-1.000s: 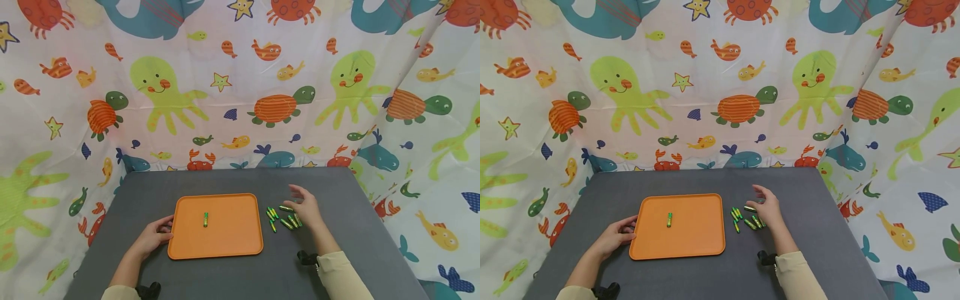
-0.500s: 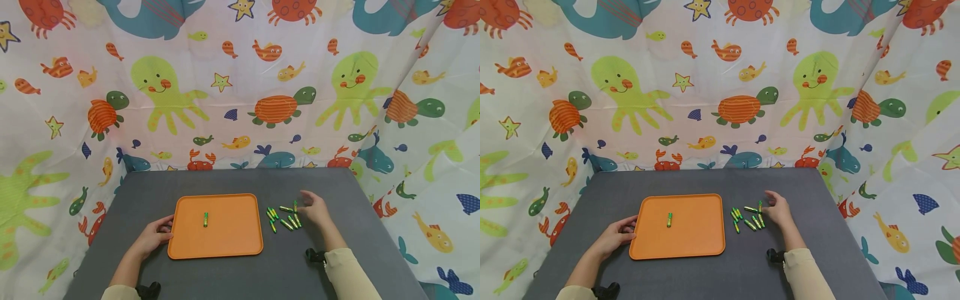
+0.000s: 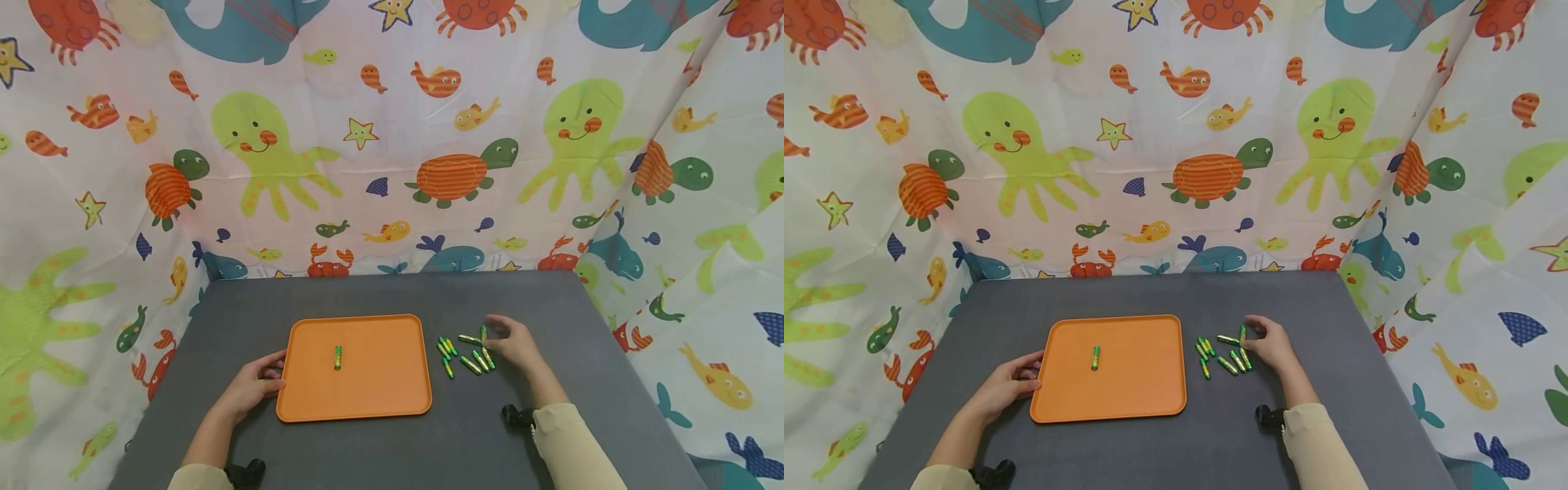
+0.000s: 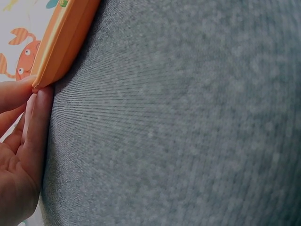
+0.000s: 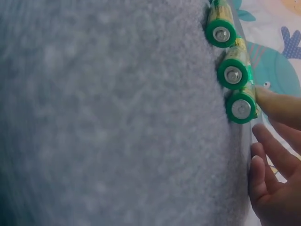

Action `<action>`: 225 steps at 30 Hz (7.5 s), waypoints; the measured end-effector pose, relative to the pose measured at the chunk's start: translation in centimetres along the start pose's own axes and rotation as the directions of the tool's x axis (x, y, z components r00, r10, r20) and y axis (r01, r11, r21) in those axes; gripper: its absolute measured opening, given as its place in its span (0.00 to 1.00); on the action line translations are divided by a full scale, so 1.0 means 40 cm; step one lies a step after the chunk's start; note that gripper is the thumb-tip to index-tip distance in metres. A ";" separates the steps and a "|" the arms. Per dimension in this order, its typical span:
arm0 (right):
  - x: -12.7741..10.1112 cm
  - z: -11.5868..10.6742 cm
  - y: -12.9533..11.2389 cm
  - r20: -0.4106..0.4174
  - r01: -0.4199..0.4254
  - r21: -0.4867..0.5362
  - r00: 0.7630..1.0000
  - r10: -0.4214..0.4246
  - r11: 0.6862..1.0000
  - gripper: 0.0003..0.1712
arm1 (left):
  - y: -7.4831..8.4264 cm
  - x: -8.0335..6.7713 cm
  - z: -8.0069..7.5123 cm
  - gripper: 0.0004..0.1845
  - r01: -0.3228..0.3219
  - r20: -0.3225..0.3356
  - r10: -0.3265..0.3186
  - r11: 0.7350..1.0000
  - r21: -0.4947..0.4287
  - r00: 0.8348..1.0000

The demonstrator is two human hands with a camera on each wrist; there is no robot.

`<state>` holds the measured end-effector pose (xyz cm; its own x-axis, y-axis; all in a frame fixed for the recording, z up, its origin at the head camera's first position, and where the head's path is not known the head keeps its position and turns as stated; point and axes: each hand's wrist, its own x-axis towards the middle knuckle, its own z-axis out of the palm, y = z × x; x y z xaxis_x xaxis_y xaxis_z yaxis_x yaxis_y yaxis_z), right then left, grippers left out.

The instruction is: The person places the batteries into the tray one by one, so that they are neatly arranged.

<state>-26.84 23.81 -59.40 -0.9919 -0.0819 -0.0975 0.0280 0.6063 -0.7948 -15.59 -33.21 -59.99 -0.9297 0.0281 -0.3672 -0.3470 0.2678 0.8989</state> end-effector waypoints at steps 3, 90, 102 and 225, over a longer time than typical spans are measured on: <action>0.002 0.003 0.007 -0.005 0.008 -0.012 1.000 -0.009 1.000 0.34 | -0.002 0.000 -0.001 0.37 -0.004 0.007 0.004 1.000 0.001 1.000; -0.095 0.027 -0.231 -0.004 0.125 0.434 0.991 -0.136 0.892 0.34 | 0.001 -0.006 0.004 0.36 -0.019 0.006 0.019 1.000 0.012 1.000; -0.090 0.072 -0.269 0.029 0.193 0.440 0.973 -0.228 0.877 0.32 | 0.010 -0.013 0.006 0.36 -0.028 0.005 0.028 1.000 0.012 1.000; -0.054 0.510 -0.413 0.273 0.132 0.200 0.944 -0.185 0.971 0.32 | 0.012 -0.011 0.016 0.36 0.016 -0.030 -0.016 1.000 0.000 0.999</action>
<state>-22.64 -2.16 -58.26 -0.9079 -0.4050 -0.1085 -0.0792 0.4197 -0.9042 -15.28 -32.49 -59.56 -0.9272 -0.0056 -0.3744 -0.3621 0.2683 0.8927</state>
